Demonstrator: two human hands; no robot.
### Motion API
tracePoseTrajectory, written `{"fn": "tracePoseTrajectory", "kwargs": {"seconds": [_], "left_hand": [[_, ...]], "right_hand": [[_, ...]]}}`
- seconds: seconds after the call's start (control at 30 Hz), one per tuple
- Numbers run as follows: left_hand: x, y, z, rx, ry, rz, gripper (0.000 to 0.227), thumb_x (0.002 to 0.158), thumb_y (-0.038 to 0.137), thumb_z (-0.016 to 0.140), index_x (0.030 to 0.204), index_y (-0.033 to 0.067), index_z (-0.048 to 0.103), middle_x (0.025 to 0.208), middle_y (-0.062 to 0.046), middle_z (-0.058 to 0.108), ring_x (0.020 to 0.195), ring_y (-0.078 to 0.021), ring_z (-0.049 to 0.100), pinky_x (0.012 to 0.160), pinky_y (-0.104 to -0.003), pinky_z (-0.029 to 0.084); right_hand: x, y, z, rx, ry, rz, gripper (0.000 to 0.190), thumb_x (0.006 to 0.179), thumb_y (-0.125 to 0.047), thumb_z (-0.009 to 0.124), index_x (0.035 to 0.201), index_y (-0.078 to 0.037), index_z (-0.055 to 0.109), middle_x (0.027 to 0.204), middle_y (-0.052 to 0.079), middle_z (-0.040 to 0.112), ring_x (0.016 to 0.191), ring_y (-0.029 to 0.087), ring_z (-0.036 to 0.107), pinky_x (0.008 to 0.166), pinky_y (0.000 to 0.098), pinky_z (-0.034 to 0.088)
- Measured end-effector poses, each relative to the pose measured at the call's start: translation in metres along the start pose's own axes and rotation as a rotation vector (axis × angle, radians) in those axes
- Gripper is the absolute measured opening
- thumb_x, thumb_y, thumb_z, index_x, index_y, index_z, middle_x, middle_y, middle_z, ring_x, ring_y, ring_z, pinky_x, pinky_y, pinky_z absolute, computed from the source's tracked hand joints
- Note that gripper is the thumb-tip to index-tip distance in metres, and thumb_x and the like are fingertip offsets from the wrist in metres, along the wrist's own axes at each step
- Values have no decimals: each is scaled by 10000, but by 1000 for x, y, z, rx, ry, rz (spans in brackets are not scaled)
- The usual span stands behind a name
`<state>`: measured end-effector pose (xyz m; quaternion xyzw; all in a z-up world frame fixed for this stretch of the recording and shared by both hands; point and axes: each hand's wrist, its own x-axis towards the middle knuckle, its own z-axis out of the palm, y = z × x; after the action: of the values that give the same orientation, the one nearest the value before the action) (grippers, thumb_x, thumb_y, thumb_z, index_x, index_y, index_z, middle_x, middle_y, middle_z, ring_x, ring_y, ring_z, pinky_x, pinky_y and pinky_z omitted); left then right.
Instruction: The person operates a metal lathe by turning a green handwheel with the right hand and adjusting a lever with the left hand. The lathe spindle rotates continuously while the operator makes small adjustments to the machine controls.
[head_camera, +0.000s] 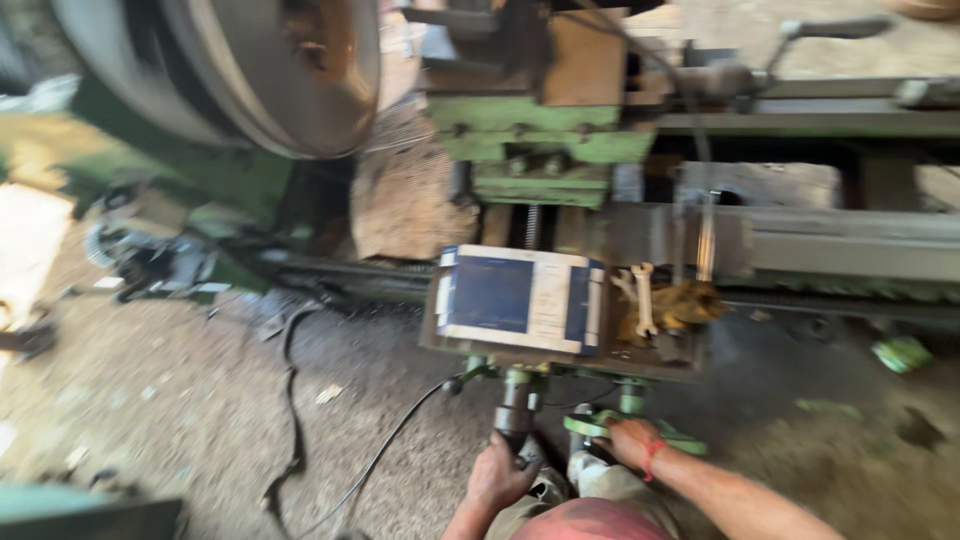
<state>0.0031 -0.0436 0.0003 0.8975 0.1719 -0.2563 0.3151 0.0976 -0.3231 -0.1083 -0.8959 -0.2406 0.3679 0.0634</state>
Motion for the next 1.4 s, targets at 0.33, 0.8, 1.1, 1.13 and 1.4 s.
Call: {"fn": "tracePoseTrajectory", "kwargs": {"seconds": [0.33, 0.8, 1.1, 1.13, 1.4], "left_hand": [[12, -14, -4, -51, -117, -13, 638, 770, 393, 710, 1135, -85, 497, 926, -232, 744, 930, -410, 741, 880, -478, 578], [25, -62, 20, -114, -115, 158, 716, 763, 501, 768, 1149, -53, 531, 1015, -280, 714, 988, -469, 688, 835, -507, 563], [13, -31, -19, -219, -173, 93, 757, 755, 472, 720, 1273, -43, 519, 1103, -258, 712, 1063, -401, 694, 929, -467, 544], [13, -28, -24, -209, -172, 91, 742, 755, 471, 721, 1255, -46, 539, 1101, -265, 712, 1071, -407, 689, 935, -469, 540], [17, -40, -20, -217, -243, 90, 740, 745, 481, 710, 1281, -11, 578, 1173, -256, 700, 1142, -399, 662, 984, -465, 504]], "right_hand": [[0, 1, 5, 9, 0, -4, 547, 1001, -557, 563, 1181, -44, 620, 951, 180, 737, 924, 368, 721, 814, 501, 563], [4, 9, 26, 89, 2, -27, 504, 917, -561, 616, 1063, -93, 728, 947, 187, 740, 883, 380, 727, 810, 506, 567], [2, 2, 2, -17, 3, -6, 530, 963, -570, 548, 1187, -95, 620, 870, 188, 747, 854, 389, 735, 786, 515, 577], [3, 1, -1, -32, -25, 16, 546, 964, -573, 542, 1217, -92, 603, 868, 192, 745, 852, 396, 731, 781, 518, 578], [2, -4, 0, -22, -16, 16, 543, 967, -584, 514, 1202, -107, 629, 869, 172, 757, 841, 380, 734, 778, 520, 570]]}}
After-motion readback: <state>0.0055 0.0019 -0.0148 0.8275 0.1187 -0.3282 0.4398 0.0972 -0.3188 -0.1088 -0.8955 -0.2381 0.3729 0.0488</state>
